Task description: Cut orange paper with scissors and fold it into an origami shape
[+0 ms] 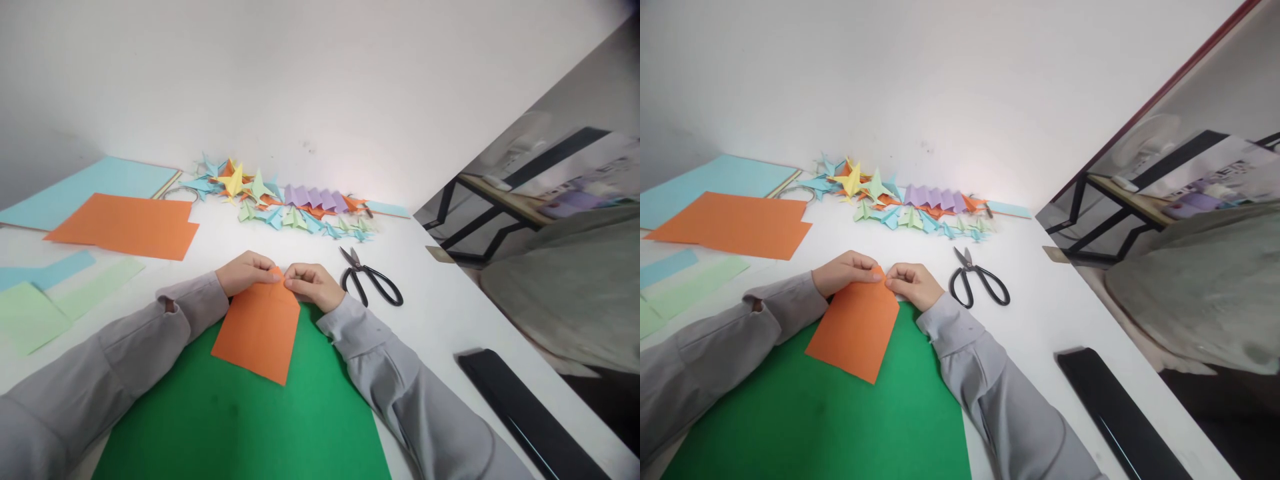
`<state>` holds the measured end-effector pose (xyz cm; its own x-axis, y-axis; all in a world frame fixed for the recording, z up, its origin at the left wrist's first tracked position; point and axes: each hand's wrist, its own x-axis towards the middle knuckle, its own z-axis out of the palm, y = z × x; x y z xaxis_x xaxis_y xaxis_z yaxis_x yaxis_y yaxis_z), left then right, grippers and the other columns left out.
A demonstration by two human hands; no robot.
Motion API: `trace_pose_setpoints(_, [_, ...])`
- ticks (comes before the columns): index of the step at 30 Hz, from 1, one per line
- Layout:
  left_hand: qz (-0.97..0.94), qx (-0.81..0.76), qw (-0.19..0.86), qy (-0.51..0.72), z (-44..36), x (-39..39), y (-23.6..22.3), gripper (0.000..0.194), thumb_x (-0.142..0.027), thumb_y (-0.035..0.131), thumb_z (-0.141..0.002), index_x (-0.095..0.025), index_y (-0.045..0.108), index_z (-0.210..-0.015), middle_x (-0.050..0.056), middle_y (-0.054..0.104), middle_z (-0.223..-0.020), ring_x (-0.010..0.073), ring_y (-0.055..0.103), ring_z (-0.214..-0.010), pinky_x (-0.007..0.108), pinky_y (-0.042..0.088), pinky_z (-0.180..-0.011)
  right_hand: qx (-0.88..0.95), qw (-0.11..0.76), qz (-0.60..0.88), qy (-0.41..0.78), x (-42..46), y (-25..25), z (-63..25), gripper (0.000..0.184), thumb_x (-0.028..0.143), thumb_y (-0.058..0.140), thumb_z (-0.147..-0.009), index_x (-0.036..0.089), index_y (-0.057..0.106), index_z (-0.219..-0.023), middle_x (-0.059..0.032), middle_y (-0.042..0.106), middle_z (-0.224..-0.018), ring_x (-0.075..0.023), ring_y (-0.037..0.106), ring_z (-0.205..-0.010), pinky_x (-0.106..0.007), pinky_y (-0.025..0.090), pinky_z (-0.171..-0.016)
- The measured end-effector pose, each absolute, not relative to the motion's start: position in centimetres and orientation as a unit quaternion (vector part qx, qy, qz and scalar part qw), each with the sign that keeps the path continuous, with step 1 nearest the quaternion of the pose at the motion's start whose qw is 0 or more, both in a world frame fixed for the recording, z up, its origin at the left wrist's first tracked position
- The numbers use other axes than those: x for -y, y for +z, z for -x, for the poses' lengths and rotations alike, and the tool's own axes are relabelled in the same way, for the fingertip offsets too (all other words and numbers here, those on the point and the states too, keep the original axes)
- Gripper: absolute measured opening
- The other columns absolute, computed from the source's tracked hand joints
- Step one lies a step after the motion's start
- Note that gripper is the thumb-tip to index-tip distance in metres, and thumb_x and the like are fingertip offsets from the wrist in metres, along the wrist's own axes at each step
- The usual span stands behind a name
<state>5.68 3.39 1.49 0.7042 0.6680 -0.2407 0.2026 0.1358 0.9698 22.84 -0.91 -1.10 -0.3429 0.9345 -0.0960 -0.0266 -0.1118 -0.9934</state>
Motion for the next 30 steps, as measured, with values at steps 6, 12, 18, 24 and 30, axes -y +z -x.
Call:
trace_pose_setpoints(6, [-0.653, -0.341, 0.643, 0.209, -6.0, -3.3, 1.3, 0.014, -0.023, 0.063, -0.056, -0.010, 0.062, -0.059, -0.003, 0.055, -0.051, 0.0064, 0.044, -0.050, 0.018, 0.033, -0.048, 0.577, 0.374, 0.412, 0.598, 1.1, -0.5, -22.7, 0.012, 0.023, 0.060, -0.061, 0.015, 0.052, -0.056, 0.0092, 0.038, -0.041, -0.0035, 0.029, -0.038, -0.020, 0.019, -0.040])
trace_pose_setpoints(12, [-0.620, -0.359, 0.677, 0.169, -6.1, -3.2, 1.3, 0.012, -0.020, 0.061, -0.056, -0.010, 0.063, -0.060, -0.004, 0.053, -0.044, 0.0048, 0.042, -0.039, 0.017, 0.029, -0.040, 0.612, 0.357, 0.421, 0.566, 1.2, 0.0, -22.5, 0.009, 0.021, 0.054, -0.060, 0.015, 0.051, -0.054, 0.0088, 0.037, -0.041, -0.0044, 0.028, -0.040, -0.021, 0.019, -0.042])
trace_pose_setpoints(18, [-0.594, -0.372, 0.694, 0.163, -6.0, -3.1, 1.8, 0.014, -0.022, 0.057, -0.059, -0.009, 0.063, -0.058, 0.002, 0.061, -0.050, 0.0097, 0.055, -0.046, 0.020, 0.042, -0.047, 0.603, 0.352, 0.412, 0.585, 1.2, 0.2, -22.6, 0.010, 0.022, 0.053, -0.059, 0.016, 0.050, -0.051, 0.0089, 0.036, -0.039, -0.0044, 0.028, -0.039, -0.021, 0.018, -0.041])
trace_pose_setpoints(24, [-0.599, -0.357, 0.697, 0.165, -5.7, -3.3, 1.5, 0.010, -0.020, 0.061, -0.057, -0.009, 0.062, -0.058, 0.001, 0.060, -0.048, 0.0090, 0.055, -0.044, 0.019, 0.044, -0.046, 0.597, 0.335, 0.413, 0.600, 1.2, 0.3, -22.9, 0.011, 0.023, 0.054, -0.058, 0.015, 0.050, -0.051, 0.0090, 0.035, -0.038, -0.0040, 0.026, -0.037, -0.021, 0.017, -0.039])
trace_pose_setpoints(30, [-0.645, -0.346, 0.659, 0.173, -5.7, -3.4, 1.3, 0.008, -0.018, 0.062, -0.058, -0.009, 0.062, -0.059, -0.002, 0.057, -0.044, 0.0065, 0.052, -0.042, 0.015, 0.042, -0.043, 0.612, 0.321, 0.436, 0.576, 1.5, 0.5, -22.5, 0.024, 0.034, 0.062, -0.062, 0.014, 0.052, -0.054, 0.0070, 0.040, -0.043, -0.0045, 0.031, -0.041, -0.020, 0.021, -0.041])
